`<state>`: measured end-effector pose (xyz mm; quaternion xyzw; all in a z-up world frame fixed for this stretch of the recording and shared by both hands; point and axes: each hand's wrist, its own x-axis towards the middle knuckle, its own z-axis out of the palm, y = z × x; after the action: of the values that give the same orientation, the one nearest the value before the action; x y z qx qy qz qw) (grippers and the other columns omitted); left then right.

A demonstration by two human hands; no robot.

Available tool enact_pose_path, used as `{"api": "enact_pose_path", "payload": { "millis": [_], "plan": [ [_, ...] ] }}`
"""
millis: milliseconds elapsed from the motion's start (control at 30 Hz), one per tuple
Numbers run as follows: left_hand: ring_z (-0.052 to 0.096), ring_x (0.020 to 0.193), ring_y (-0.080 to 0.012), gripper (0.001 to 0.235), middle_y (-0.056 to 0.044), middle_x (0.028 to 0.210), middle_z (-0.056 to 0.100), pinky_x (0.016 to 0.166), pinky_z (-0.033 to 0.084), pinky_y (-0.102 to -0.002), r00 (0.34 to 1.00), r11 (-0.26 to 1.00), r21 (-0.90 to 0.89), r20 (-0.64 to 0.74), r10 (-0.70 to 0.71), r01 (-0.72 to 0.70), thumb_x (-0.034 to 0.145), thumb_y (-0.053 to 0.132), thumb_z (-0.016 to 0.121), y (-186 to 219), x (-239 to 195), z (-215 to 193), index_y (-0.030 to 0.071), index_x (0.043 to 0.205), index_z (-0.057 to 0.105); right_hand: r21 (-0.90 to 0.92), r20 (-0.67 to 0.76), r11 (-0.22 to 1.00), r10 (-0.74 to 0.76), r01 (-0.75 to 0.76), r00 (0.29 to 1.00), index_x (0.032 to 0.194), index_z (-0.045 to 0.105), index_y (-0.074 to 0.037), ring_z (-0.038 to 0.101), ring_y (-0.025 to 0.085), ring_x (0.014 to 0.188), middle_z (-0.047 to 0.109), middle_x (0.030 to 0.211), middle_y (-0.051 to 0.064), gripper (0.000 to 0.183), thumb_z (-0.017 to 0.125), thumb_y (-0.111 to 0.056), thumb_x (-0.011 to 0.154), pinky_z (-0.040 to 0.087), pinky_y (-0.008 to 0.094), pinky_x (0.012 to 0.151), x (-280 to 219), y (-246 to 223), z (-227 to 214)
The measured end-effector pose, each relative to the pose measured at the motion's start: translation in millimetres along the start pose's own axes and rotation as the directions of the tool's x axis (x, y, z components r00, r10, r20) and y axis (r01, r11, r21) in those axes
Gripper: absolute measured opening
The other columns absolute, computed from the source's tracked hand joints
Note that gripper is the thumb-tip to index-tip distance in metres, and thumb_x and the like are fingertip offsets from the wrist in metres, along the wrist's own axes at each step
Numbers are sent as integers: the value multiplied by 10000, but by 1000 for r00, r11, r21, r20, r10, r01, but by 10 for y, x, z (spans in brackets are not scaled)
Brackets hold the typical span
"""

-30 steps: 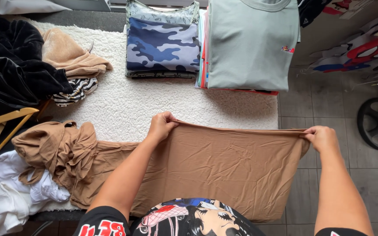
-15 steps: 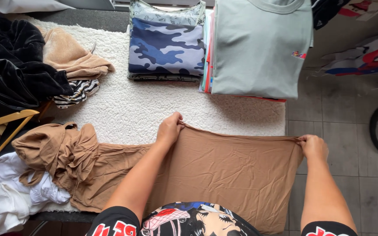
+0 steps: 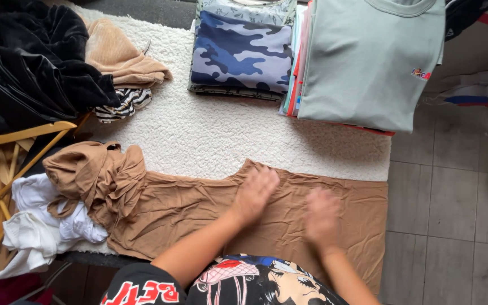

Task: The person folds a brown long-sleeved shirt and a black skirt on a white rug, then places them on wooden hangers and hangs them on a clothing rack.

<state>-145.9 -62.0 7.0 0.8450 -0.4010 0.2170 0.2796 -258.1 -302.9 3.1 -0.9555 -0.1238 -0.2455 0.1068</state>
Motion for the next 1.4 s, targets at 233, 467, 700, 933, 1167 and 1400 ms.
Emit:
{"api": "enact_pose_path", "payload": {
  "millis": [233, 467, 700, 933, 1167, 1400],
  "plan": [
    [409, 1476, -338, 706, -132, 1582, 482, 1209, 278, -507, 937, 991, -126, 339, 80, -39, 983, 555, 521, 55, -905, -683, 133, 1547, 473, -48, 391, 990, 141, -133, 909, 1575, 413, -248, 250, 339, 1544, 352, 1672, 22, 794, 460, -707, 928, 72, 671, 1241, 30, -496, 74],
    [405, 1447, -314, 921, -29, 1623, 417, 1179, 312, -529, 817, 866, 416, 371, -441, 278, 802, 733, 620, -953, -1578, -1441, 317, 1592, 398, -190, 483, 968, 236, -162, 843, 1592, 319, -389, 113, 342, 1584, 208, 1724, -87, 952, 462, -867, 782, 91, 834, 1132, 230, -255, 232],
    [317, 1509, -338, 920, -73, 1712, 235, 1262, 274, -499, 532, 611, 531, 316, -786, 587, 918, 693, 436, -1300, -1913, -1814, 204, 1664, 207, -205, 519, 935, 354, -288, 778, 1619, 296, -334, 188, 383, 1563, 225, 1727, -47, 854, 415, -779, 899, 73, 864, 1105, 482, -88, 310],
    [218, 1551, -402, 901, -203, 1673, 295, 1262, 110, -535, 913, 870, 329, 48, -405, 368, 883, 483, 672, -516, -1350, -1187, 46, 1601, 351, 44, 348, 979, 172, -200, 922, 1404, 579, -201, 530, 243, 1359, 605, 1369, 11, 442, 521, -423, 1026, 397, 517, 1096, 942, -143, 1055],
    [339, 1495, -309, 918, -27, 1644, 380, 1234, 209, -542, 899, 913, 305, 257, -354, 272, 823, 764, 566, -694, -1517, -1034, 287, 1589, 399, 33, 835, 915, 196, -401, 515, 1162, 645, -247, 703, 322, 1098, 763, 1025, 66, 346, 601, -523, 957, 463, 483, 969, 1710, -489, 1118],
    [286, 1524, -336, 893, -42, 1703, 259, 1252, 156, -577, 599, 640, 461, 256, -759, 614, 902, 682, 452, -1393, -2168, -1654, 276, 1662, 218, 158, 662, 860, 273, -486, 698, 1019, 596, -325, 710, 258, 1034, 699, 1006, -41, 175, 573, -499, 1023, 558, 440, 882, 1751, -470, 1198]
  ]
}}
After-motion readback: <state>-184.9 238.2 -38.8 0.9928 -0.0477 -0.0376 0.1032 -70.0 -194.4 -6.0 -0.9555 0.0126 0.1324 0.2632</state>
